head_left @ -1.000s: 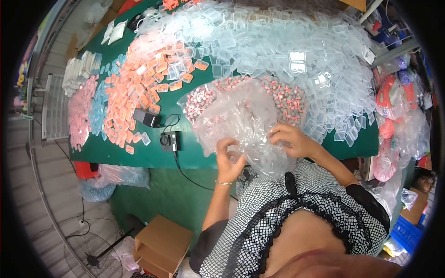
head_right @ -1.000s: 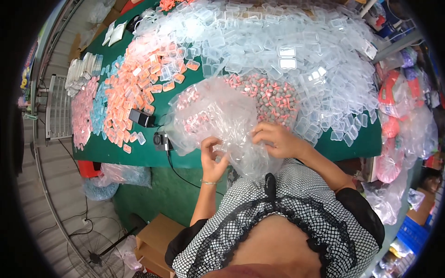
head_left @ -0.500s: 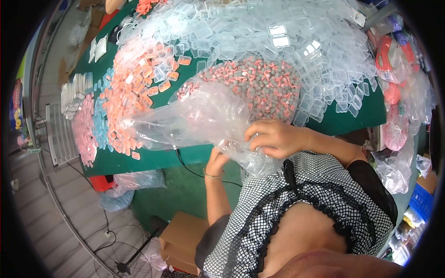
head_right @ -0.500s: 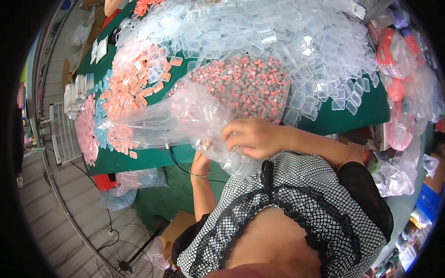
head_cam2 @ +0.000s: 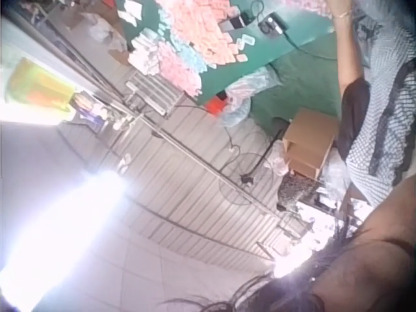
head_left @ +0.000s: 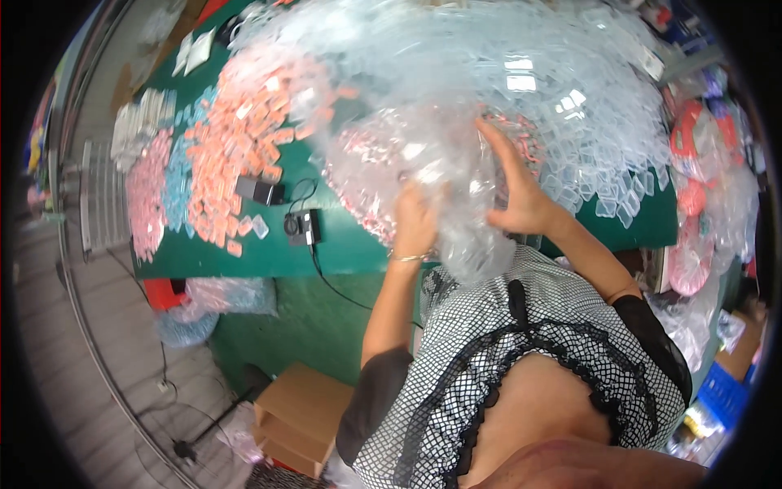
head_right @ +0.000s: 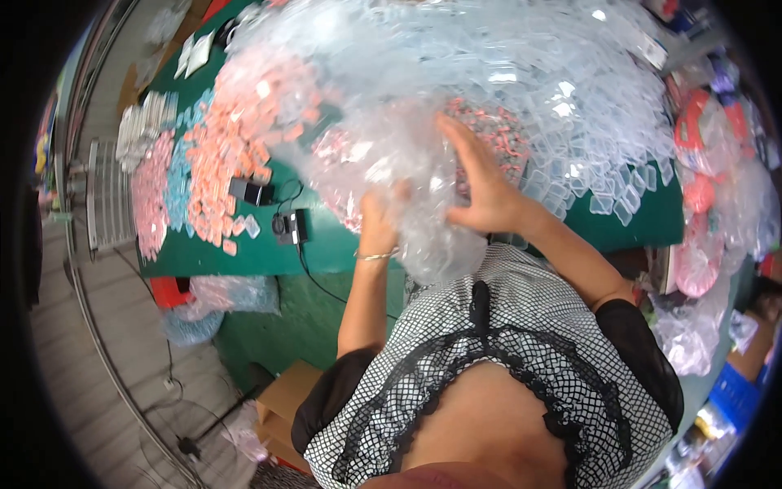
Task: Packaging small pink beads or capsules into plastic bags and clear containers at a workshop table.
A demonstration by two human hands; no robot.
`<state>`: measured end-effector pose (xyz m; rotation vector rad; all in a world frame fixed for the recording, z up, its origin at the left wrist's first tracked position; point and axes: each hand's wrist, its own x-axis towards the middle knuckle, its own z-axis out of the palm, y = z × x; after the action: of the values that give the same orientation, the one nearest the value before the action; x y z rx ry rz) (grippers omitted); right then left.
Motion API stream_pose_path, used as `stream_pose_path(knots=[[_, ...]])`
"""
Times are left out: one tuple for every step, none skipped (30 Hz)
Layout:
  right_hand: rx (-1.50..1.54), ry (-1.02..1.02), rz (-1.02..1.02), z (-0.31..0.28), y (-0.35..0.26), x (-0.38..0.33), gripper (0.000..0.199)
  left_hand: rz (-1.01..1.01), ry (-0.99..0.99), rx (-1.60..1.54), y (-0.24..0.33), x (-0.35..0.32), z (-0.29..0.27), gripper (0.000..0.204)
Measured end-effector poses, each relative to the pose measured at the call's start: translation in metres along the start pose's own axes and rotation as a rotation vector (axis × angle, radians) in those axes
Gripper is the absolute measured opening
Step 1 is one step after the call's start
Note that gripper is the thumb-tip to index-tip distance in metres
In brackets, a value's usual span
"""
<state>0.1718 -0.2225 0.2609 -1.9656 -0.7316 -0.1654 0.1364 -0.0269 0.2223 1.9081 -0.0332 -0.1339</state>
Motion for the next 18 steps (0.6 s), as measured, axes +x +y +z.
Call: stream_pose_path(knots=[[0.009, -0.003, 0.108, 0.002, 0.008, 0.002, 0.068, 0.172, 0.049, -0.057, 0.012, 0.009, 0.007, 0.027], [0.022, -0.033, 0.091, 0.006, 0.016, 0.003, 0.068, 0.34, 0.102, -0.107, 0.028, 0.015, 0.015, 0.028], [0.171, -0.022, 0.152, 0.012, 0.025, 0.005, 0.065, 0.328, 0.143, -0.1, 0.036, 0.012, 0.015, 0.028], [0.312, -0.011, 0.217, 0.016, 0.036, 0.009, 0.063, 0.301, 0.079, 0.004, 0.042, 0.011, 0.015, 0.031], [0.316, -0.036, 0.206, 0.015, 0.052, 0.007, 0.063, 0.273, 0.006, 0.1, 0.046, 0.01, 0.013, 0.035], [0.386, 0.02, 0.261, 0.012, 0.071, 0.005, 0.058, 0.269, 0.026, 0.096, 0.049, 0.009, 0.009, 0.035], [0.46, 0.072, 0.317, 0.014, 0.083, 0.006, 0.053, 0.368, 0.1, 0.074, 0.049, 0.006, 0.004, 0.038], [0.464, 0.052, 0.316, 0.012, 0.07, 0.014, 0.053, 0.465, 0.172, 0.051, 0.047, 0.0, -0.001, 0.043], [0.496, 0.091, 0.471, 0.004, 0.053, 0.024, 0.049, 0.456, 0.189, 0.05, 0.042, -0.007, -0.01, 0.043], [0.52, 0.14, 0.626, 0.0, 0.039, 0.033, 0.045, 0.392, 0.192, 0.148, 0.035, -0.015, -0.021, 0.046], [0.516, 0.132, 0.627, 0.001, 0.034, 0.038, 0.045, 0.326, 0.19, 0.244, 0.03, -0.023, -0.026, 0.05], [0.672, 0.138, 0.547, 0.003, 0.032, 0.044, 0.043, 0.165, 0.149, 0.313, 0.027, -0.03, -0.026, 0.05], [0.822, 0.145, 0.462, 0.002, 0.033, 0.049, 0.04, 0.167, 0.153, 0.305, 0.03, -0.031, -0.025, 0.05], [0.803, 0.151, 0.454, 0.004, 0.04, 0.05, 0.04, -0.075, -0.03, 0.441, 0.035, -0.031, -0.025, 0.049], [0.794, 0.15, 0.453, 0.003, 0.041, 0.051, 0.04, -0.316, -0.216, 0.572, 0.038, -0.031, -0.025, 0.049], [0.845, 0.171, 0.457, 0.002, 0.041, 0.052, 0.04, -0.311, -0.216, 0.568, 0.035, -0.031, -0.028, 0.049], [0.896, 0.195, 0.459, 0.0, 0.041, 0.053, 0.04, -0.255, -0.217, 0.546, 0.03, -0.03, -0.033, 0.052], [0.889, 0.199, 0.457, -0.003, 0.041, 0.054, 0.04, -0.198, -0.219, 0.525, 0.025, -0.026, -0.035, 0.055]])
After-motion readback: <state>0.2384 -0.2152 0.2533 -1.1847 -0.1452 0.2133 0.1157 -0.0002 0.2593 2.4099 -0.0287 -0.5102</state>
